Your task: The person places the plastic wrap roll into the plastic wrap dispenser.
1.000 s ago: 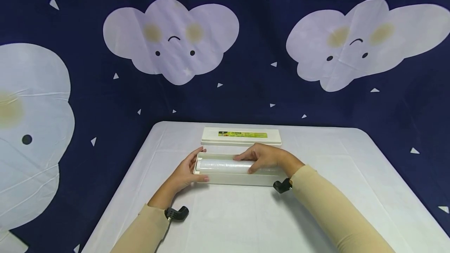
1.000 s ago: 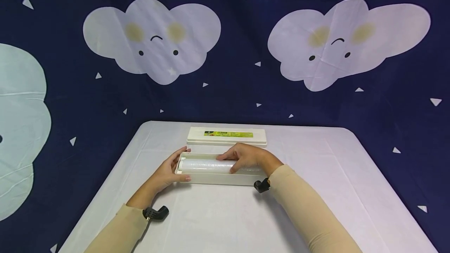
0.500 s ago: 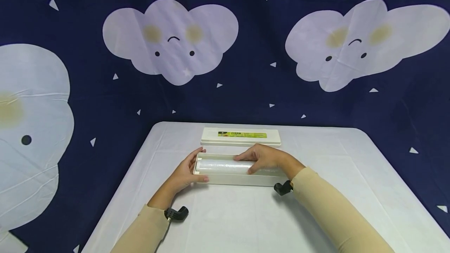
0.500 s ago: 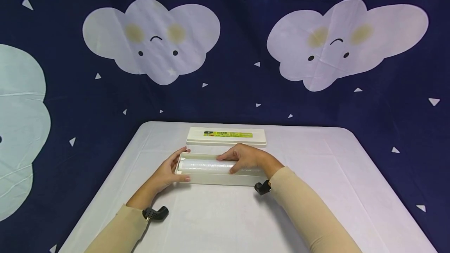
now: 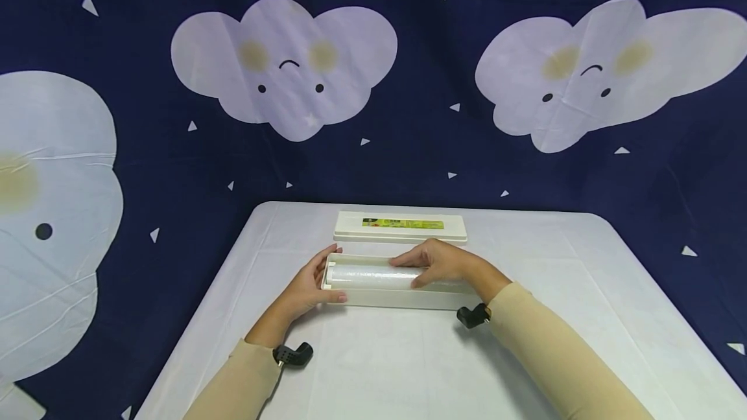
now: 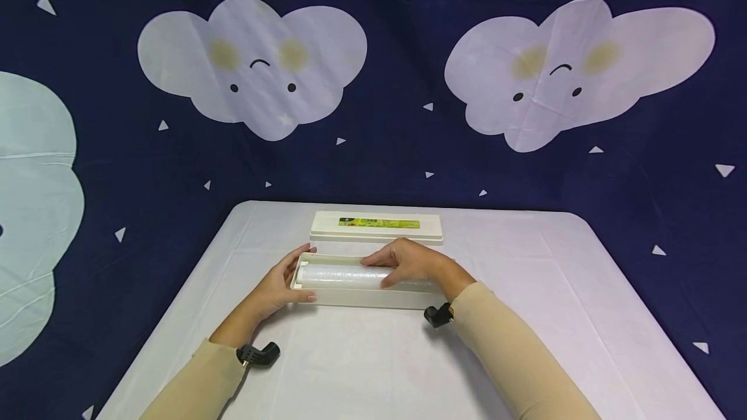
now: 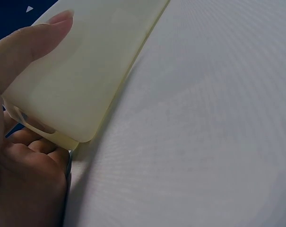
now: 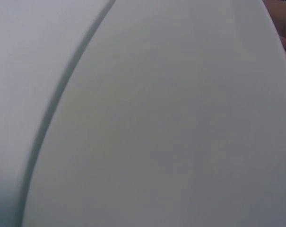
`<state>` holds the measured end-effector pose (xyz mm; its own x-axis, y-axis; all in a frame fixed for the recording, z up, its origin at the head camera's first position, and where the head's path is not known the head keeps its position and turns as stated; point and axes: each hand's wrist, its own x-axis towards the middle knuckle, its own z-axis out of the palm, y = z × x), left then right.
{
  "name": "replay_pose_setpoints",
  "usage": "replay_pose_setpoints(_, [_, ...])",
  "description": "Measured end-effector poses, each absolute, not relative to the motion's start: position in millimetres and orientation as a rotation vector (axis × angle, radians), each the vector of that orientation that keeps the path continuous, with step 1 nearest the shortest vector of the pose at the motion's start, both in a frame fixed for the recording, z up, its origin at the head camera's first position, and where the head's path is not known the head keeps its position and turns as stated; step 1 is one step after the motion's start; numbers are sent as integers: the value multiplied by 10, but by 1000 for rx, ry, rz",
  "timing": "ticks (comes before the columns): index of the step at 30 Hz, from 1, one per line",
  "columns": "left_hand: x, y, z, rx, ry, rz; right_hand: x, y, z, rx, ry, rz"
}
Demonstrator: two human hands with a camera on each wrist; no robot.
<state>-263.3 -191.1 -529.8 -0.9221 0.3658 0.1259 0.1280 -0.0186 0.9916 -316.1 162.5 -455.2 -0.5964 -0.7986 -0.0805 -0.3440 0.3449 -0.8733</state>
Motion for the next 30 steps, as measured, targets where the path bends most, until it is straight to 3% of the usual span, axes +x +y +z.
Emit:
replay_pose_setpoints(19, [-2630,-1903,-5291,525,2085,2049,-3129,2171,-4361,-1110,2175,-1490])
replay_pose_setpoints(30, [-2621,-1902,-5289,491,2082,2051,-3101,2581,-4492,-954,2312,-1619])
